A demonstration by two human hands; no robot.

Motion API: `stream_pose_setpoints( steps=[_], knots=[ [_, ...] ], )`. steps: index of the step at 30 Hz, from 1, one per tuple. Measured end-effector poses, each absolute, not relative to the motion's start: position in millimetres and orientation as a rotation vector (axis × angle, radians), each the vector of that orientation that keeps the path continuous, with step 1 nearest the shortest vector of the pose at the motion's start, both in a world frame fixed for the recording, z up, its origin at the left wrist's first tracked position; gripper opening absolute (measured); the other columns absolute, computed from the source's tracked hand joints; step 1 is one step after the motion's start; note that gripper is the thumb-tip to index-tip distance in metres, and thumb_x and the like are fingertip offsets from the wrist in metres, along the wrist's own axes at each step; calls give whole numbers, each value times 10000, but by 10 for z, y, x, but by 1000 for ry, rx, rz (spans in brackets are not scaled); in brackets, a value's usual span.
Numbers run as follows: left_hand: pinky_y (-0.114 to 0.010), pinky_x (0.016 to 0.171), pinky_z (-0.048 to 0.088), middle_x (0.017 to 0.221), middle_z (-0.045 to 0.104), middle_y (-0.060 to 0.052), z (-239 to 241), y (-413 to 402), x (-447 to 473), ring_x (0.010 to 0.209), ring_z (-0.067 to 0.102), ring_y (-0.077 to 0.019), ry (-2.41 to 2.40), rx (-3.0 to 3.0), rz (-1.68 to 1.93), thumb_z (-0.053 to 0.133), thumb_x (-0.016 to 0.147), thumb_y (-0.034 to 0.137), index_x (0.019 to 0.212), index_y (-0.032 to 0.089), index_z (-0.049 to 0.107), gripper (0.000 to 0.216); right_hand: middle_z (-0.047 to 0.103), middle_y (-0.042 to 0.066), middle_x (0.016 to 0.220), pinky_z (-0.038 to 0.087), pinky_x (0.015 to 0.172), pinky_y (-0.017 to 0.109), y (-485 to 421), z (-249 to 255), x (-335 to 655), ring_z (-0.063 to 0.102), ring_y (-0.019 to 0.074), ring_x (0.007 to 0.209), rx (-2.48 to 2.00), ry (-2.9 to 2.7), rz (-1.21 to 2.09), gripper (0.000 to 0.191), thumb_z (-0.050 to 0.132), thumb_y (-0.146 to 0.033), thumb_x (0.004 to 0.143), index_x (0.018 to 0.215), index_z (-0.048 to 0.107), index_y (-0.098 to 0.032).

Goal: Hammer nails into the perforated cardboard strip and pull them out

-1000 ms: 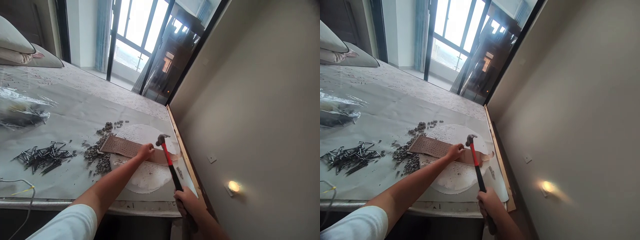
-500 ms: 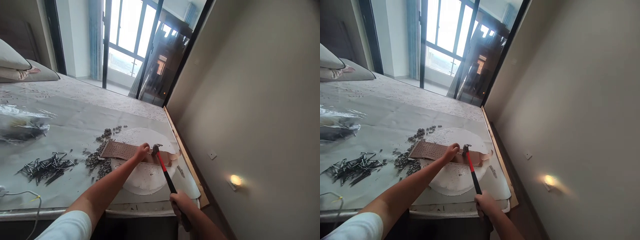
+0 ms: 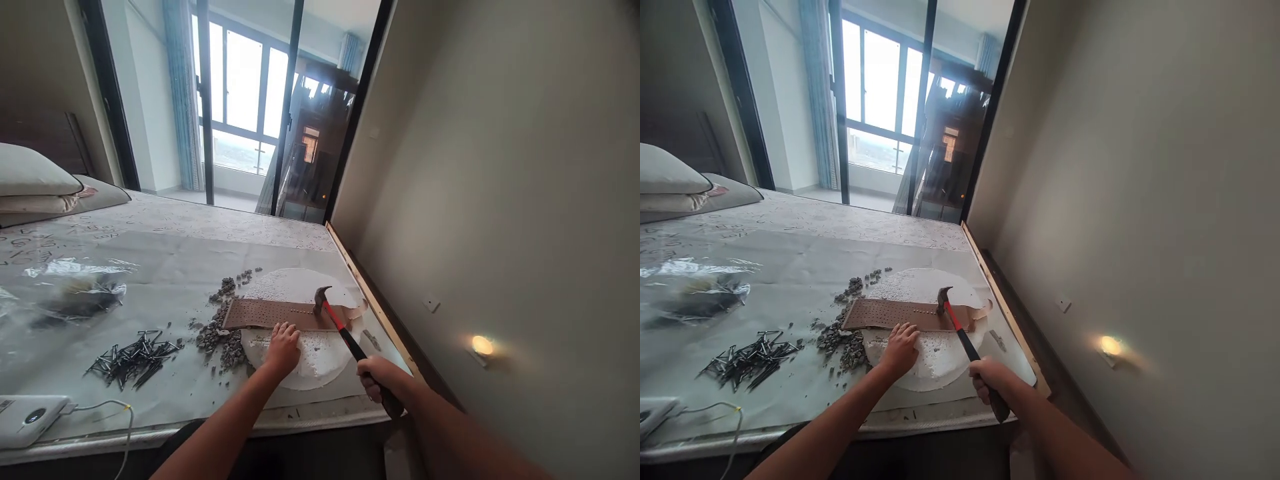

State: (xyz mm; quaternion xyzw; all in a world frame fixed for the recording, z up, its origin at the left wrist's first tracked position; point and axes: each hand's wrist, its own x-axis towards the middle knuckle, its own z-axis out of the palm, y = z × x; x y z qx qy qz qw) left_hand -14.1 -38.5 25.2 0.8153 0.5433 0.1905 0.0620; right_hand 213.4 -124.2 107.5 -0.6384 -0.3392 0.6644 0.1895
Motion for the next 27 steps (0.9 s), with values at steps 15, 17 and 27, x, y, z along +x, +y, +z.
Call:
stream_pose_setpoints(
  steps=[15, 17, 27],
  knots=[
    [-425, 1074, 211, 1226, 558, -106, 241, -396, -210, 1214, 410, -246, 1577, 2433, 605, 435, 724, 110, 1123, 149, 589, 430, 291, -83, 366, 229, 309, 186, -1324, 959, 1913, 271, 58, 284, -1803, -983, 1695, 201, 384, -139, 687, 532, 280, -215],
    [-415, 1068, 218, 1200, 569, -101, 235, -390, -212, 1189, 428, -237, 1567, 2448, 633, 438, 716, 103, 1106, 155, 594, 424, 294, -88, 367, 219, 305, 185, -1321, 1004, 1900, 272, 61, 281, -1774, -1023, 1631, 186, 393, -147, 694, 556, 291, -218],
    [-407, 1039, 238, 1157, 583, -101, 222, -364, -191, 1110, 476, -235, 1615, 2461, 654, 448, 719, 114, 1093, 156, 597, 405, 281, -95, 321, 210, 265, 187, -1330, 753, 1831, 243, 66, 243, -1805, -1045, 1655, 198, 392, -135, 669, 535, 280, -228]
  ],
)
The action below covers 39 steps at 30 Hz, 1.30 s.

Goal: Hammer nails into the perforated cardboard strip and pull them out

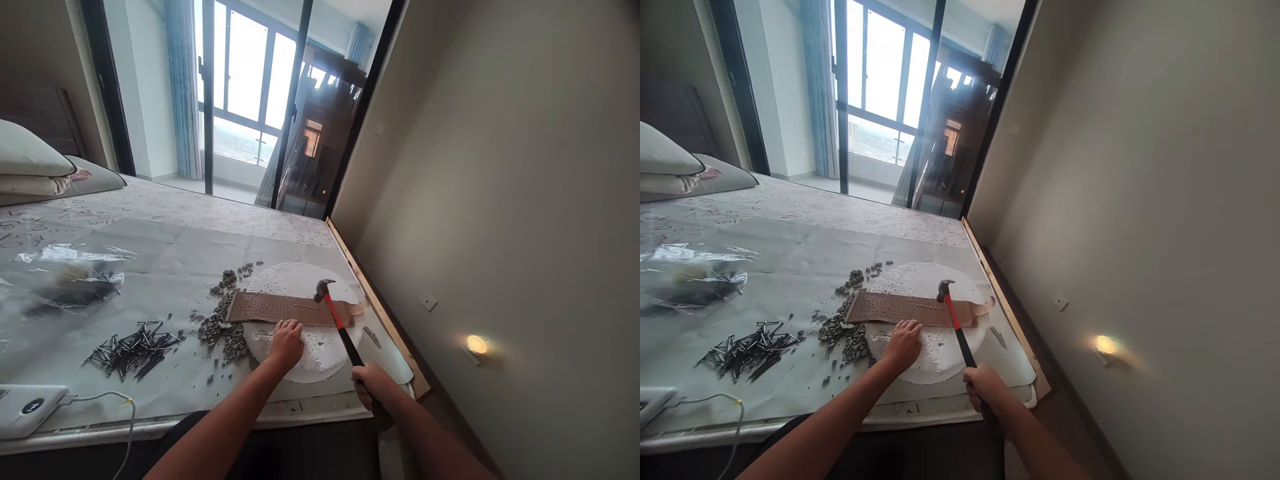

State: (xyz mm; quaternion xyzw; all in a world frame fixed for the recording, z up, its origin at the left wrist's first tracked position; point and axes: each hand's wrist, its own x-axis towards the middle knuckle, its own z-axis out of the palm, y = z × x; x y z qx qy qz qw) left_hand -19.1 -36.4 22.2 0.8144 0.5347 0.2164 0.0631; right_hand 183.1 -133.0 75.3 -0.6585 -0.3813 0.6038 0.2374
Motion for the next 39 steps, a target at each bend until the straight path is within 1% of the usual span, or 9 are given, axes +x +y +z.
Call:
stream_pose_setpoints(
  steps=[3, 8, 11, 16, 23, 30, 34, 39],
  knots=[
    [-403, 1034, 242, 1172, 577, -104, 226, -365, -184, 1113, 474, -238, 1626, 2465, 657, 449, 724, 123, 1102, 154, 594, 406, 282, -94, 314, 208, 254, 188, -1316, 798, 1794, 246, 68, 236, -1804, -1079, 1641, 193, 393, -125, 657, 532, 287, -228],
    [-405, 1027, 244, 1085, 609, -114, 221, -372, -186, 1090, 487, -239, 1635, 2484, 630, 462, 714, 122, 1068, 149, 604, 382, 273, -87, 308, 201, 252, 188, -1330, 860, 1703, 243, 66, 238, -1802, -1085, 1729, 203, 386, -110, 638, 511, 280, -228],
    [-406, 1024, 248, 1058, 613, -109, 218, -369, -190, 1063, 500, -235, 1632, 2490, 633, 467, 709, 122, 1044, 150, 607, 364, 285, -88, 310, 220, 254, 190, -1322, 864, 1682, 250, 68, 237, -1726, -1151, 1708, 192, 392, -115, 641, 518, 295, -226],
    [-381, 991, 292, 1016, 624, -109, 204, -353, -202, 1010, 527, -229, 1636, 2479, 639, 447, 716, 116, 1050, 134, 609, 372, 296, -94, 305, 247, 256, 190, -1282, 850, 1657, 263, 74, 241, -1697, -1223, 1761, 189, 422, -118, 648, 548, 307, -232],
    [-380, 956, 313, 958, 621, -96, 208, -358, -198, 964, 530, -228, 1635, 2490, 680, 468, 688, 112, 971, 151, 625, 326, 270, -97, 315, 222, 244, 190, -1175, 829, 1582, 244, 75, 246, -1745, -1171, 1753, 196, 408, -110, 638, 549, 284, -233],
    [-381, 957, 302, 974, 612, -94, 270, -387, -187, 989, 516, -230, 1650, 2461, 625, 478, 696, 130, 971, 166, 619, 311, 282, -100, 332, 217, 251, 185, -1145, 889, 1511, 229, 63, 258, -1728, -1147, 1727, 169, 402, -110, 622, 552, 301, -225],
    [-382, 933, 321, 965, 614, -97, 284, -388, -194, 975, 517, -235, 1655, 2466, 638, 478, 689, 127, 940, 161, 628, 294, 274, -99, 310, 211, 248, 189, -1169, 843, 1548, 241, 70, 242, -1764, -1155, 1749, 169, 404, -123, 609, 544, 292, -232],
    [-372, 927, 329, 977, 615, -93, 274, -368, -194, 988, 514, -231, 1640, 2463, 636, 473, 700, 128, 935, 173, 636, 289, 272, -100, 314, 213, 248, 190, -1270, 818, 1706, 250, 74, 237, -1696, -1109, 1708, 156, 402, -150, 632, 547, 299, -231]
  ],
)
